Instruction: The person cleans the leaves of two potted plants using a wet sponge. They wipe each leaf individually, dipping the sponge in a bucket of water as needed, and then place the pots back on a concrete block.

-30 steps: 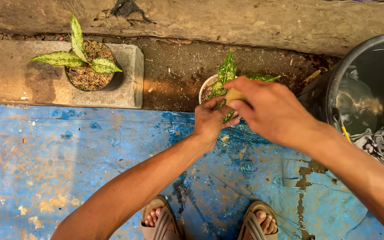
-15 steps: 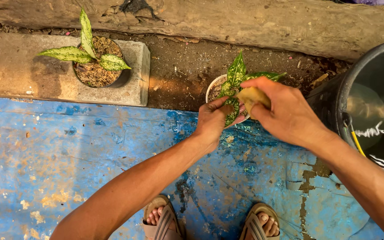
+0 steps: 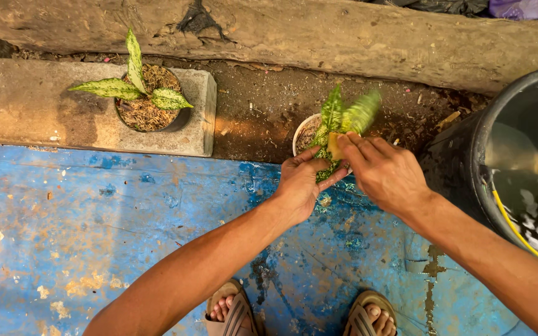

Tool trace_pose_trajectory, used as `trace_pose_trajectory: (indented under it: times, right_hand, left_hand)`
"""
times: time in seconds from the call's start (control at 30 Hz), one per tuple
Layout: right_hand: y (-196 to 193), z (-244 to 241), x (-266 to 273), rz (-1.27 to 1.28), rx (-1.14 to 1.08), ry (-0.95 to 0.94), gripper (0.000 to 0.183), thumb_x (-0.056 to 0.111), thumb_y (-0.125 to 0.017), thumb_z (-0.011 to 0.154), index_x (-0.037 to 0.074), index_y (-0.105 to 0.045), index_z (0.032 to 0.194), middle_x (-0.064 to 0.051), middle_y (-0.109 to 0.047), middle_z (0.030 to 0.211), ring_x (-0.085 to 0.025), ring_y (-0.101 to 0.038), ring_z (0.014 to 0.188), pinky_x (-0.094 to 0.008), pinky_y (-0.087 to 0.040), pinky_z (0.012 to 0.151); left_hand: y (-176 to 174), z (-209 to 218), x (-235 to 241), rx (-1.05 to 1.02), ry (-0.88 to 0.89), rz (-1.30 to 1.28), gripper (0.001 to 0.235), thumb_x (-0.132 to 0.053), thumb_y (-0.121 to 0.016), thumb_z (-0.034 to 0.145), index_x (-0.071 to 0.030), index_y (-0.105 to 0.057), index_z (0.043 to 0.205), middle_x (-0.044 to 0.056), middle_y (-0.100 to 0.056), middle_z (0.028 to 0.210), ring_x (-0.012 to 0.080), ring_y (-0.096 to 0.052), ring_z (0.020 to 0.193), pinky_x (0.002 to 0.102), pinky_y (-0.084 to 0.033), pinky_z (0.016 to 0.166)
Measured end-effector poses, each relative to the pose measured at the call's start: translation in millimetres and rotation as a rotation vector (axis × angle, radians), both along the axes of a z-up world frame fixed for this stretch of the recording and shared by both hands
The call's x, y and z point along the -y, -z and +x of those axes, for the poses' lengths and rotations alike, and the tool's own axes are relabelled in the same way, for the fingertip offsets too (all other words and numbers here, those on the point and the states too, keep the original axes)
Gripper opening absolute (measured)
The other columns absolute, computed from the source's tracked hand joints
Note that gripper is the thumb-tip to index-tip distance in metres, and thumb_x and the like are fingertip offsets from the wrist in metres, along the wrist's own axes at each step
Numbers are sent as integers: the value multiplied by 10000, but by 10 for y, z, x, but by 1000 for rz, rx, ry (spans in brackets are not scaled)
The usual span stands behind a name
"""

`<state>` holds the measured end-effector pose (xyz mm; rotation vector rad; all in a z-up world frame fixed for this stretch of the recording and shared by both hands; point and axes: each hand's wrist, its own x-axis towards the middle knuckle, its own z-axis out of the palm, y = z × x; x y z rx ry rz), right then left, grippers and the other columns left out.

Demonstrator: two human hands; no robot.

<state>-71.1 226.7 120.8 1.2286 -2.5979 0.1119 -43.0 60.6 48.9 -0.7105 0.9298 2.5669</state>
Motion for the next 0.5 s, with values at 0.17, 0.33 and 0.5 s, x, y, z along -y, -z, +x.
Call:
trace_pose_trajectory:
  times: [0.17,0.33,0.5]
  right_hand:
    - [63,137,20,-124,-61,-68,491,84,-708,814,10,-609,1290,-172,-720,1224,-309,-736,974,-413,-626,815]
    - [-38,63,20,-105,41,20,460,110,-722,823,30,-641,1269,-150,-753,1097,-304,-737,857,-395,-609,677]
    - [-334,45,-34,-121,154,152,409,113,-703,846,90,-660,1252,-116,-736,967,-302,-729,807,-403,-593,624]
  left_hand:
    - [35,16,10,4,52,-92,341,51,-508,952,29,-629,1270,131,-653,1213,217,-660,1073,413,-619,942]
    - [-7,-33,-16,19,53,-86,407,58,-541,938,18,-590,1341,152,-648,1257,229,-675,1064,394,-643,941]
    - [-118,-63,-24,119,123,-191,494,51,-565,926,25,-575,1419,154,-612,1324,238,-690,1065,371,-619,864]
